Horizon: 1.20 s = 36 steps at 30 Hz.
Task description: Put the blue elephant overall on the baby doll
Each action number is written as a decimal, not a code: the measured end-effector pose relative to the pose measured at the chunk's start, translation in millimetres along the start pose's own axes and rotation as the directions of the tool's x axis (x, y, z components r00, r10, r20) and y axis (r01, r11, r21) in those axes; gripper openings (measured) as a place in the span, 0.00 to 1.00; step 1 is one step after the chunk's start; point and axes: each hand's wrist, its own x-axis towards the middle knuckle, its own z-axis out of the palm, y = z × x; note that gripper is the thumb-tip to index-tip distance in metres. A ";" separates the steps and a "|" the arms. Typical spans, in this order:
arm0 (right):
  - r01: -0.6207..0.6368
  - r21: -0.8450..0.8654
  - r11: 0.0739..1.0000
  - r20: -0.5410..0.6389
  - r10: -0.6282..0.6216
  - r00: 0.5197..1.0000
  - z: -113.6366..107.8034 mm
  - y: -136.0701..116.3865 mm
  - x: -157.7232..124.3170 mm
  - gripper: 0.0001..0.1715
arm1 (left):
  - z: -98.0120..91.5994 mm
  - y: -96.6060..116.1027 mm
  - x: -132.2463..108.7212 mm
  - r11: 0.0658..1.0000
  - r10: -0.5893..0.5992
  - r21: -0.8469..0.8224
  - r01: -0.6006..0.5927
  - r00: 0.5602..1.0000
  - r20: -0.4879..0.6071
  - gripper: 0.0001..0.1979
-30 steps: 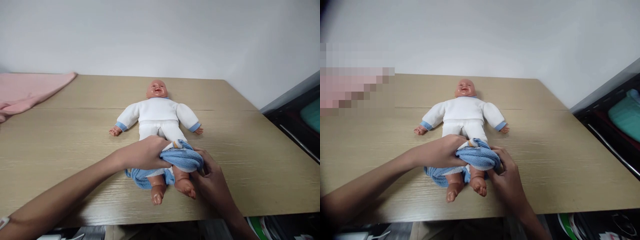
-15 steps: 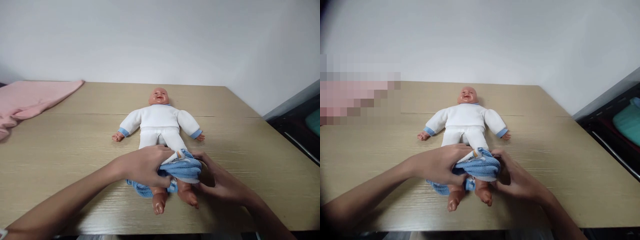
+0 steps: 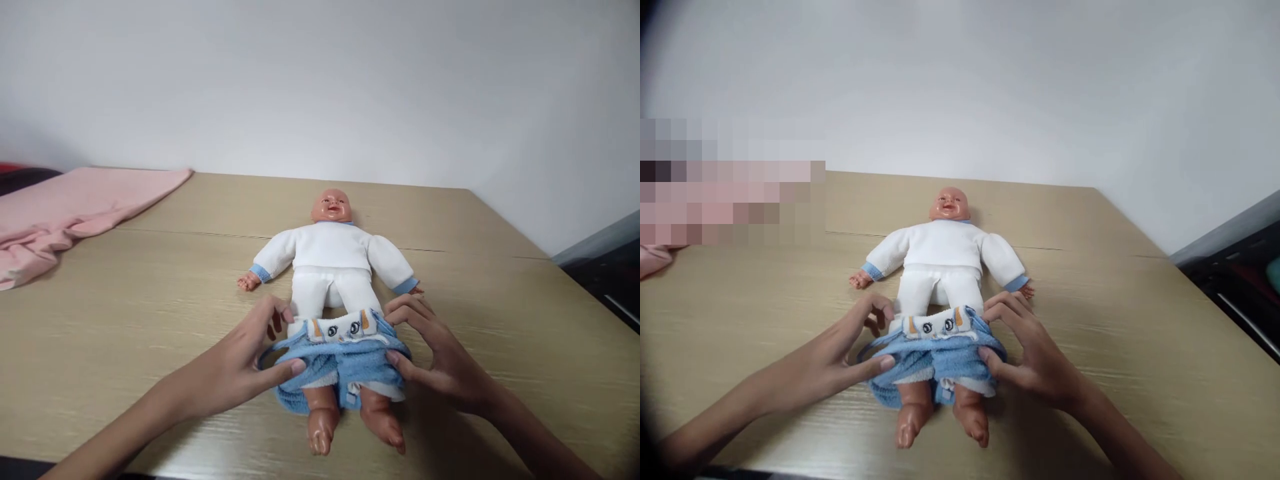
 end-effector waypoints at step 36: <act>-0.180 0.141 0.974 -0.320 0.217 0.922 52.0 53.9 68.9 0.10 | 7.9 -33.0 76.5 0.926 0.082 -0.321 -0.197 0.937 -0.338 0.16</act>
